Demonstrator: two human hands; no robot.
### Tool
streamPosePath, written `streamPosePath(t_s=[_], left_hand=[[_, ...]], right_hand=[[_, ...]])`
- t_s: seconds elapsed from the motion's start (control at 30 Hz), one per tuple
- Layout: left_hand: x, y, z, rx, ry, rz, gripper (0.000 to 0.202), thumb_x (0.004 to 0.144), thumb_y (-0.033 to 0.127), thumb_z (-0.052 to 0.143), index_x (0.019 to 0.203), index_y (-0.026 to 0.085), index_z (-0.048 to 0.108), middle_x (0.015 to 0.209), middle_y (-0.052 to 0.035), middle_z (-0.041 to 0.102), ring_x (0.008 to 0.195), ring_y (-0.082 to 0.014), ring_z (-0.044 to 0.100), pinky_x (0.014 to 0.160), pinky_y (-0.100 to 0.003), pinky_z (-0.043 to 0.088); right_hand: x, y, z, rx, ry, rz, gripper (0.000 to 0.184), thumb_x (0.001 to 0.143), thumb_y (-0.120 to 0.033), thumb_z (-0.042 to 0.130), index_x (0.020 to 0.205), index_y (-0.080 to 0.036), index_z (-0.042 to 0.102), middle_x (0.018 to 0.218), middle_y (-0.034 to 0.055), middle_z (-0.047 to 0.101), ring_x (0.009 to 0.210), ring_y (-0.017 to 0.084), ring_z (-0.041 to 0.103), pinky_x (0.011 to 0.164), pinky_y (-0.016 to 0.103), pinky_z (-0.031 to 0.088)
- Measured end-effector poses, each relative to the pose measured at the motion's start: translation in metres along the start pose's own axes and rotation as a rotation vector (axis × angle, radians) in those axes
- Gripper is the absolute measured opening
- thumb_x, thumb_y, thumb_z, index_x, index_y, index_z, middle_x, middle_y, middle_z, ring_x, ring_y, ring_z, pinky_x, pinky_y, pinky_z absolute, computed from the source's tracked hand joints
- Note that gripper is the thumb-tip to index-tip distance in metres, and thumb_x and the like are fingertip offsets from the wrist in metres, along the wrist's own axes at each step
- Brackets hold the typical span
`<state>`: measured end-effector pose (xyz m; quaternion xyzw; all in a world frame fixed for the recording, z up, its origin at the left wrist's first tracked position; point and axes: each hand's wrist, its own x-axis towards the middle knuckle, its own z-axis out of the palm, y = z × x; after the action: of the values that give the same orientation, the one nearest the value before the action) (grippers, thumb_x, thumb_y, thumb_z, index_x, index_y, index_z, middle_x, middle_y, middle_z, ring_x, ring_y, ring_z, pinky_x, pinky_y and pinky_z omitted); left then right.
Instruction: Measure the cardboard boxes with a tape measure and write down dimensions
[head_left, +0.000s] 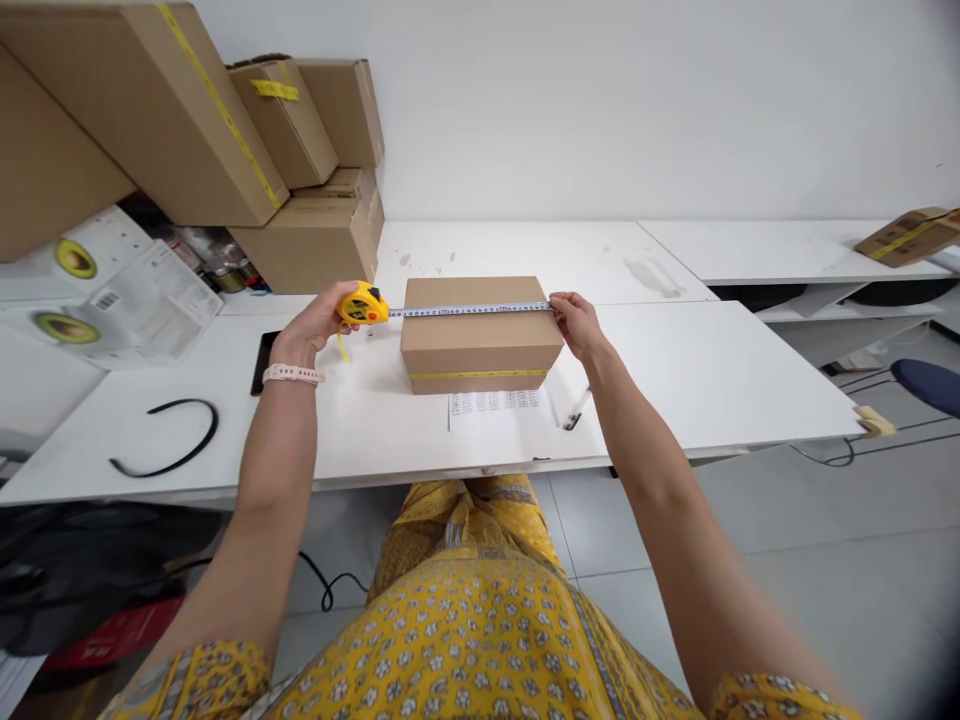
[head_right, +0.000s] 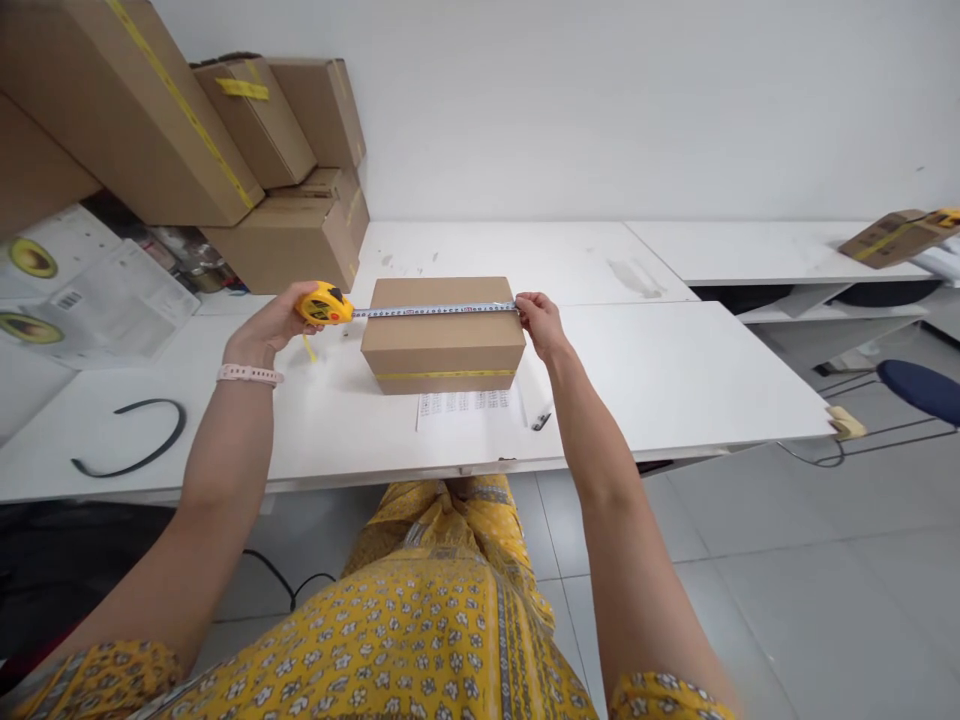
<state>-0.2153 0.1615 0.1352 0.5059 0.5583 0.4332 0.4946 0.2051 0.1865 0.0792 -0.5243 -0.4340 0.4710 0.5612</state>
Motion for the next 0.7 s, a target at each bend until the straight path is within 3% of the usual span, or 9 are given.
streamPosePath(t_s=[0.17, 0.37, 0.53, 0.7], left_hand=[[0.004, 0.004, 0.013, 0.027, -0.049, 0.011, 0.04, 0.074, 0.052, 0.066, 0.091, 0.015, 0.066, 0.076, -0.0048, 0.067, 0.051, -0.0106, 0.049, 0.043, -0.023, 0.029], [0.006, 0.001, 0.011, 0.023, -0.057, 0.027, 0.041, 0.075, 0.053, 0.068, 0.092, 0.016, 0.067, 0.079, -0.0049, 0.067, 0.05, -0.0098, 0.05, 0.043, -0.024, 0.029], [0.006, 0.003, 0.009, 0.016, -0.071, 0.028, 0.042, 0.073, 0.052, 0.069, 0.096, 0.017, 0.069, 0.08, -0.0053, 0.069, 0.051, -0.0106, 0.051, 0.043, -0.023, 0.027], [0.007, 0.005, 0.011, 0.016, -0.071, 0.042, 0.041, 0.073, 0.052, 0.069, 0.094, 0.016, 0.069, 0.081, -0.0057, 0.068, 0.054, -0.0117, 0.051, 0.044, -0.024, 0.03]], right_hand=[[-0.001, 0.004, 0.012, -0.205, 0.056, 0.07, 0.026, 0.071, -0.04, 0.071, 0.085, -0.023, 0.056, 0.085, -0.0002, 0.06, 0.074, 0.013, 0.05, 0.06, 0.025, 0.04], [-0.003, 0.012, 0.008, -0.213, 0.031, 0.203, 0.033, 0.076, -0.052, 0.068, 0.084, -0.023, 0.056, 0.098, 0.0031, 0.064, 0.08, 0.016, 0.056, 0.062, 0.029, 0.043], [-0.01, 0.008, 0.006, -0.172, 0.057, 0.189, 0.038, 0.072, -0.051, 0.079, 0.08, -0.023, 0.055, 0.09, 0.0037, 0.067, 0.077, 0.016, 0.058, 0.064, 0.03, 0.046], [-0.014, 0.002, 0.015, -0.112, 0.163, 0.125, 0.038, 0.071, -0.039, 0.082, 0.07, -0.022, 0.048, 0.076, -0.0004, 0.061, 0.069, 0.012, 0.053, 0.061, 0.028, 0.046]])
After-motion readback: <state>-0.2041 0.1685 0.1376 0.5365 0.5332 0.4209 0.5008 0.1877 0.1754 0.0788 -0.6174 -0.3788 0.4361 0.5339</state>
